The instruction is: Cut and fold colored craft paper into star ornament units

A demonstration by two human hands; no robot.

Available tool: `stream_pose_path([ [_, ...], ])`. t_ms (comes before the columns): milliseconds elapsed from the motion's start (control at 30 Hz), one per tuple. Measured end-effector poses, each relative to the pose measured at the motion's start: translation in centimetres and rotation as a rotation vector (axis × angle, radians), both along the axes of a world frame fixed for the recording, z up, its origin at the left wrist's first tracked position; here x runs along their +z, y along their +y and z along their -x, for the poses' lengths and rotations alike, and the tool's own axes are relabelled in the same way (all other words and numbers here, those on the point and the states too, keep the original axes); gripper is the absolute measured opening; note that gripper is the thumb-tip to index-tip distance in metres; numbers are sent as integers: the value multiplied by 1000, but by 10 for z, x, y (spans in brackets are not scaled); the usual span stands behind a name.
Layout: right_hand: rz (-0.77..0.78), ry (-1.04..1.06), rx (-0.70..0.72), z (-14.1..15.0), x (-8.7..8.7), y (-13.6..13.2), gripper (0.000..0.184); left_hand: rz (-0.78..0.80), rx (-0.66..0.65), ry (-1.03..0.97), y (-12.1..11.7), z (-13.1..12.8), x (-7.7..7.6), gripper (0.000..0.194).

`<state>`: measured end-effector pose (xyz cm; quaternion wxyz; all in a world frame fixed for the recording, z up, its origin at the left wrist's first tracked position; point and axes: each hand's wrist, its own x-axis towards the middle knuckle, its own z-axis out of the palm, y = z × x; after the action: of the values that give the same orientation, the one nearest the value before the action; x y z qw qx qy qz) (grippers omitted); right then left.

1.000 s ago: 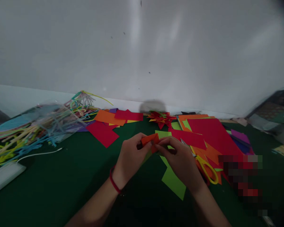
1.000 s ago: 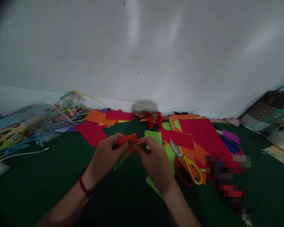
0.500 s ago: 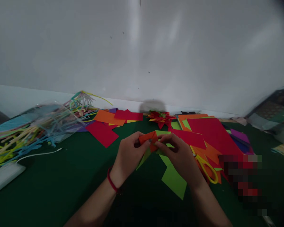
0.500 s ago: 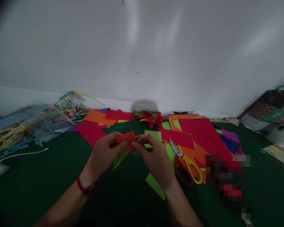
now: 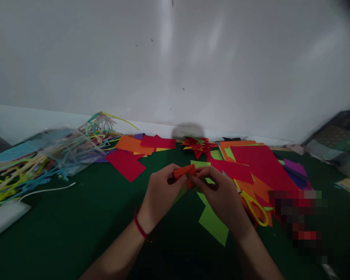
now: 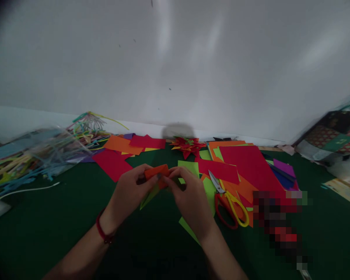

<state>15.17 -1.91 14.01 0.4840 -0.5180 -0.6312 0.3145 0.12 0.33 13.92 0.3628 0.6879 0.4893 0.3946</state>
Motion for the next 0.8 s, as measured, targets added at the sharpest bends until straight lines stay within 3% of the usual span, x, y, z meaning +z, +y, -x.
stream_pose_path([
  [233, -24, -36, -26, -3, -1, 2, 12, 42, -31, -75, 3, 0, -2, 20],
  [500, 88, 152, 39, -7, -1, 4, 19, 75, -4, -118, 4, 1, 3, 17],
  [800, 82, 95, 15, -10, 0, 2, 19, 77, -63, -120, 1, 1, 1, 18],
])
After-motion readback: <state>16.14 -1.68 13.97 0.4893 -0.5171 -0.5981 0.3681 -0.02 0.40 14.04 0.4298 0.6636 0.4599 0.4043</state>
